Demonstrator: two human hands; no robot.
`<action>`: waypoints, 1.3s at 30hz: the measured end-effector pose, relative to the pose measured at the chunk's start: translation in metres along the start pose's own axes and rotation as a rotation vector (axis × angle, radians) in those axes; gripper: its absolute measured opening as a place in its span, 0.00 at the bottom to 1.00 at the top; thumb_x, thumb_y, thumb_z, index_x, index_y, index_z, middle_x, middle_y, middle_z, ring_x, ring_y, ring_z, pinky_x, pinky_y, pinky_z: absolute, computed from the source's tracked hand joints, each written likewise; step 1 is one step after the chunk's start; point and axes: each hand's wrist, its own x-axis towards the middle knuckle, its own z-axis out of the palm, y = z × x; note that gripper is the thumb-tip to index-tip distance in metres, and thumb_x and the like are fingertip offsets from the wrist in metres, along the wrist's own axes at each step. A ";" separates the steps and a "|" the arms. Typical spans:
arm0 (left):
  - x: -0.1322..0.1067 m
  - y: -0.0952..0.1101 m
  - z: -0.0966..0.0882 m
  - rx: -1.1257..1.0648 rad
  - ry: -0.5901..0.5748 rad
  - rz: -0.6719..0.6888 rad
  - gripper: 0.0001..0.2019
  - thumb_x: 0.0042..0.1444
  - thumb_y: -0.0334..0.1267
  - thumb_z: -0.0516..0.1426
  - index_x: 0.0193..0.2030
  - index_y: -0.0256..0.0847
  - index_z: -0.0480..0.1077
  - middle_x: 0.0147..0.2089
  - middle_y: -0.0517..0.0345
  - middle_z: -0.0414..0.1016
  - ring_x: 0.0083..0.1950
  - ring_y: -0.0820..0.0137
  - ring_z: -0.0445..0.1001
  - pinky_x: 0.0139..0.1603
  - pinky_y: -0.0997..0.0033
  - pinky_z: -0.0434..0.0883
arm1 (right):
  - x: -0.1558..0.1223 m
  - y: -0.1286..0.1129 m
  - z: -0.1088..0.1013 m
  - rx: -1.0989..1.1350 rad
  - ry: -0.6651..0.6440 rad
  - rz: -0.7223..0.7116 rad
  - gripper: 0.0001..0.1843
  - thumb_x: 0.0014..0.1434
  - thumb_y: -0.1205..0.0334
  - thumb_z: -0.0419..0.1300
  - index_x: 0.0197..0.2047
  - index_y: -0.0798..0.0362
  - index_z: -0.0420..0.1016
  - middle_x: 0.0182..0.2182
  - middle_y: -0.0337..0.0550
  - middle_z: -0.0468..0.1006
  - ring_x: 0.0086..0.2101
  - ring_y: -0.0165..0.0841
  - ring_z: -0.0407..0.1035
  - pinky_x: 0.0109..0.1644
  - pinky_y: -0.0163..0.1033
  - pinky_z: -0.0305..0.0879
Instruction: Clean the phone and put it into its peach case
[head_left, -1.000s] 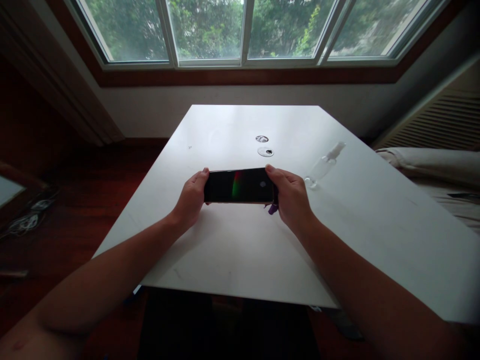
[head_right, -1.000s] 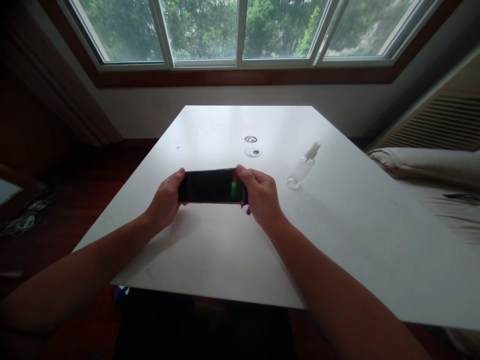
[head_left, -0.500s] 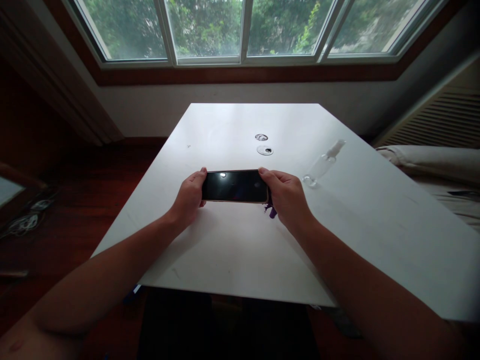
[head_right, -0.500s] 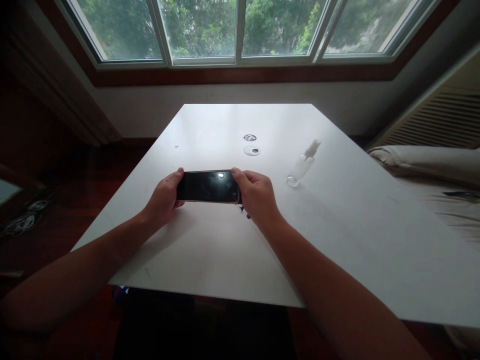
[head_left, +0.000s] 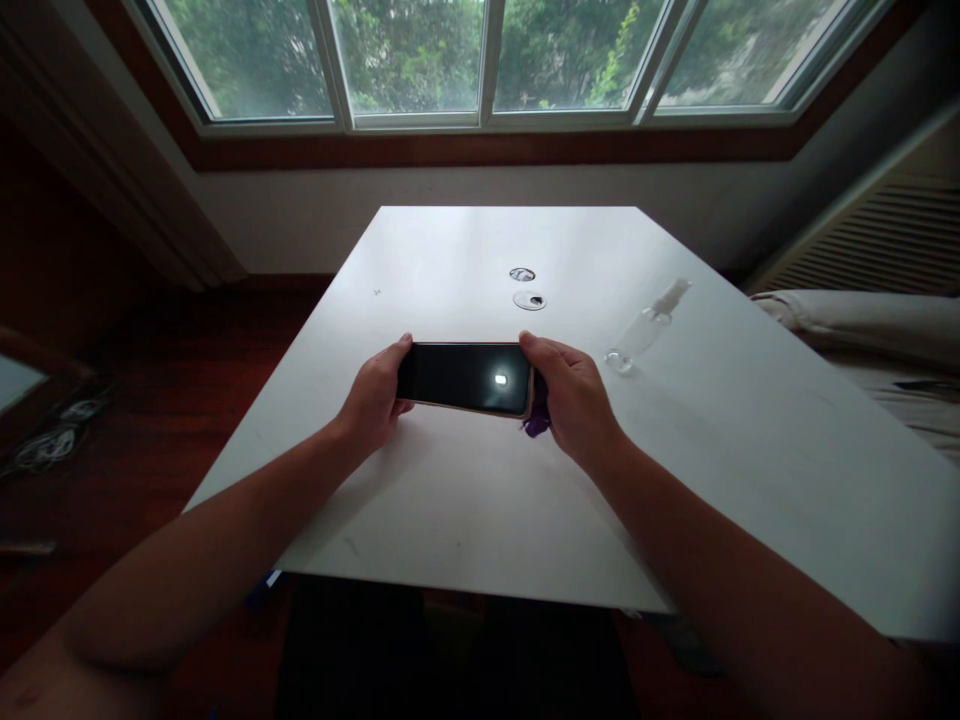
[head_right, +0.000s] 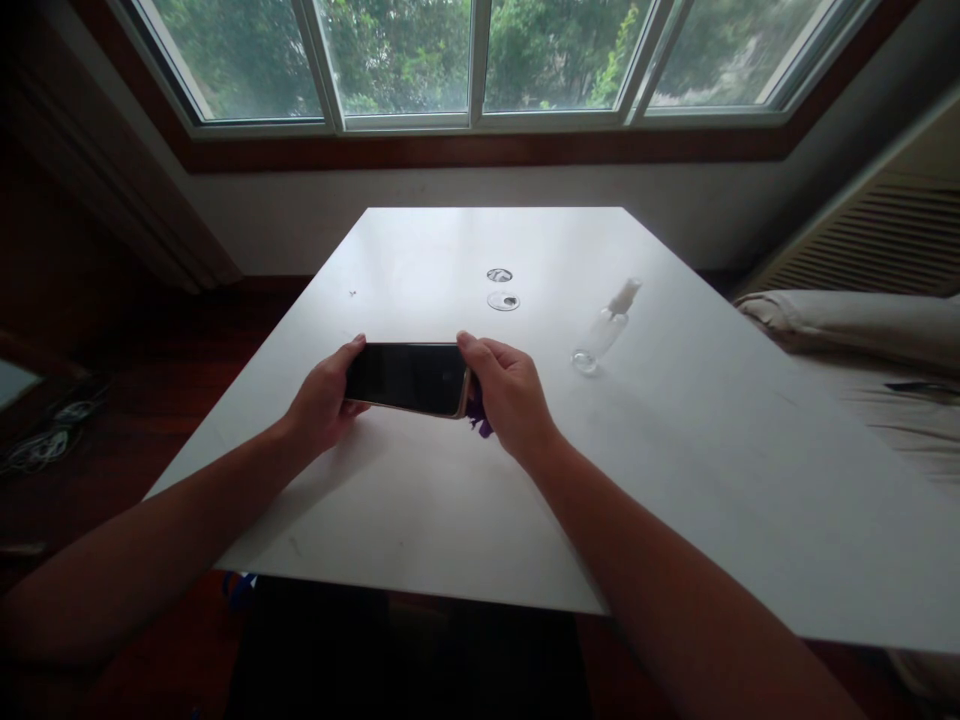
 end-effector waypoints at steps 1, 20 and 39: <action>0.001 0.002 0.000 -0.064 -0.020 -0.049 0.20 0.61 0.52 0.61 0.30 0.41 0.59 0.20 0.68 0.52 0.16 0.79 0.50 0.14 0.76 0.49 | 0.001 -0.001 0.000 0.031 0.002 0.027 0.24 0.59 0.44 0.69 0.25 0.54 0.69 0.19 0.34 0.63 0.18 0.25 0.58 0.17 0.31 0.55; -0.020 -0.004 0.010 -0.033 -0.453 -0.158 0.18 0.60 0.47 0.66 0.38 0.34 0.67 0.30 0.60 0.63 0.26 0.80 0.59 0.25 0.81 0.58 | -0.002 0.018 0.008 0.054 -0.199 0.246 0.20 0.61 0.46 0.66 0.36 0.57 0.82 0.31 0.47 0.82 0.24 0.26 0.67 0.22 0.29 0.61; -0.007 -0.016 0.005 0.414 -0.183 0.040 0.24 0.65 0.44 0.57 0.66 0.38 0.70 0.30 0.60 0.70 0.22 0.77 0.57 0.22 0.77 0.55 | 0.001 0.027 0.007 -0.409 -0.223 0.231 0.24 0.66 0.40 0.60 0.35 0.55 0.75 0.29 0.48 0.83 0.23 0.30 0.73 0.26 0.32 0.67</action>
